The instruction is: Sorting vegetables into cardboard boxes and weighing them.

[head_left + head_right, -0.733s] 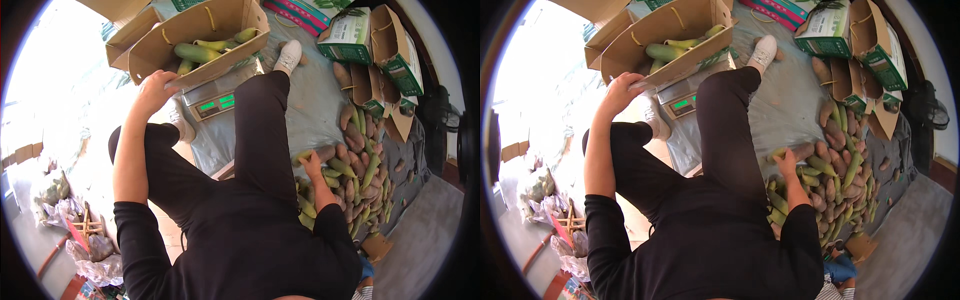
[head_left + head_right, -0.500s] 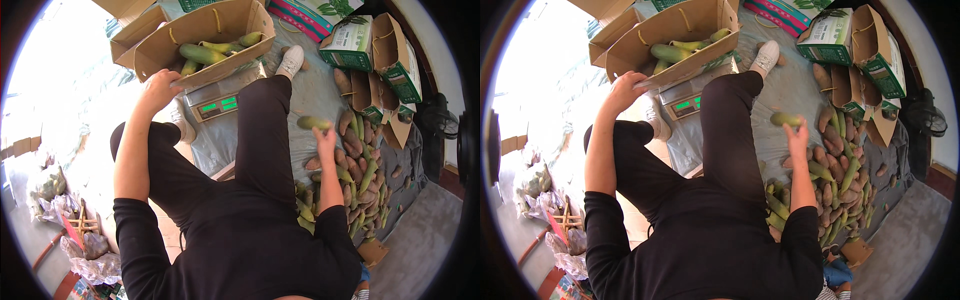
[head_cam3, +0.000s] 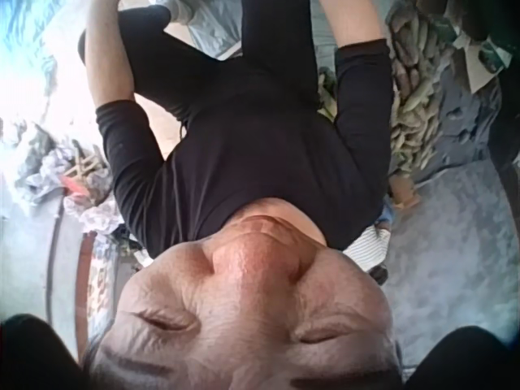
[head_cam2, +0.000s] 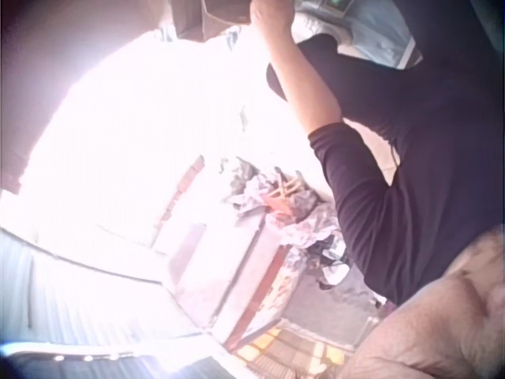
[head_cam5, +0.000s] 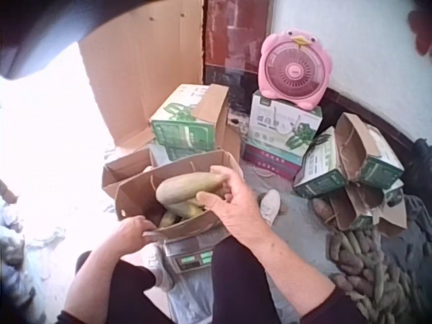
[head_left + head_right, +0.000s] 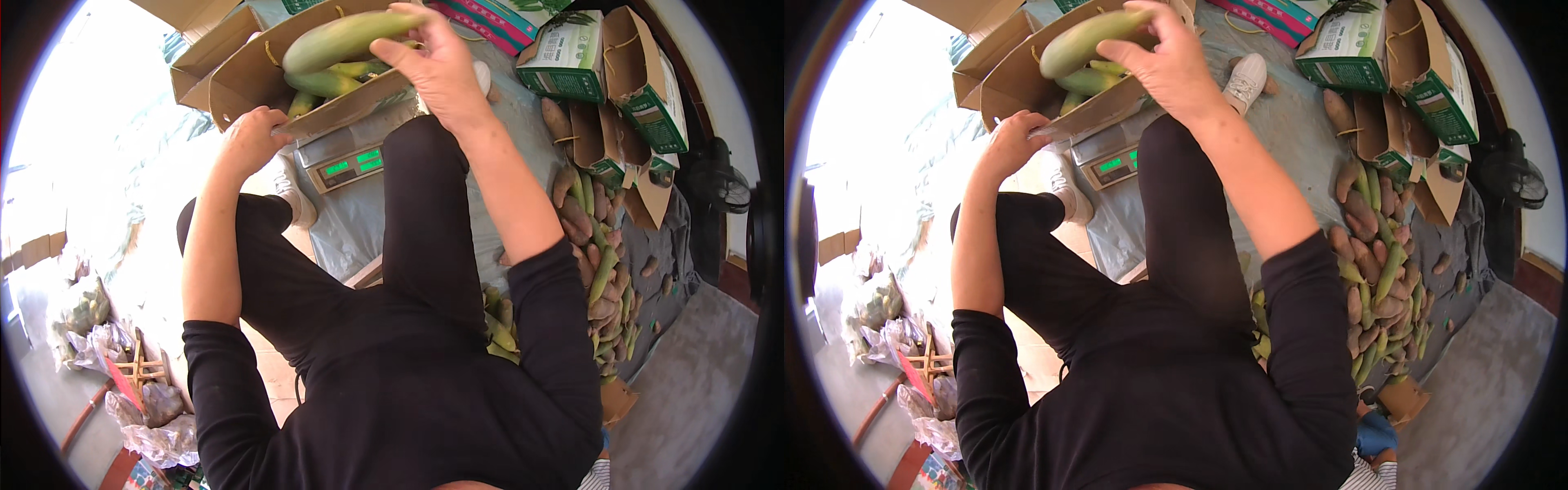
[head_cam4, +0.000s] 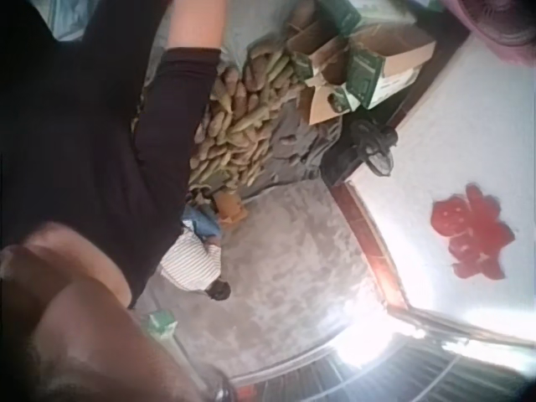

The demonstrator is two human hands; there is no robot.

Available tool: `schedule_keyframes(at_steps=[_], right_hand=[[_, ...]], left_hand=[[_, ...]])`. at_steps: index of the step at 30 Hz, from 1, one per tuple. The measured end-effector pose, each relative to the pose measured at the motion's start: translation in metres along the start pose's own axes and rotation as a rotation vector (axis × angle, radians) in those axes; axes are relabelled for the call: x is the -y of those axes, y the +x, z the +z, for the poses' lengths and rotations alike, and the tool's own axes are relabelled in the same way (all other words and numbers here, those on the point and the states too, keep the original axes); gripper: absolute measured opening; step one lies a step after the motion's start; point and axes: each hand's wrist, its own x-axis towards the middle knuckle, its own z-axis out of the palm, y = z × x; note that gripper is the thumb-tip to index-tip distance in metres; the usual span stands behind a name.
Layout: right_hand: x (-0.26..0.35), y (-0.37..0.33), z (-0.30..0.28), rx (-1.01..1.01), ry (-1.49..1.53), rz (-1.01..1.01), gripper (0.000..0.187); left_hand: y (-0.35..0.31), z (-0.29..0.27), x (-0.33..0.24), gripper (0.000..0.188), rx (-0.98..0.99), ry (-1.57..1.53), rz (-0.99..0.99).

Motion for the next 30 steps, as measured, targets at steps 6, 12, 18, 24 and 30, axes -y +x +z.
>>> schedule_keyframes(at_steps=[6,12,18,24,30], right_hand=[[-0.048,-0.036,-0.073,-0.192,-0.365,0.022,0.032],[-0.075,-0.143,-0.173,-0.424,-0.474,0.452,0.029],[-0.085,-0.254,-0.225,-0.622,-0.511,0.720,0.024],[-0.120,-0.353,-0.256,-0.505,-0.756,0.853,0.024],[-0.139,-0.407,-0.247,-0.341,-0.918,1.047,0.032]], left_hand=[[0.001,0.000,-0.001,0.028,-0.013,-0.012,0.030],[-0.001,-0.003,0.001,0.030,-0.011,-0.008,0.086],[0.007,0.003,0.004,0.031,0.035,-0.087,0.057],[0.011,0.004,0.003,0.030,0.056,-0.126,0.042],[0.011,0.005,0.007,0.030,0.079,-0.217,-0.019]])
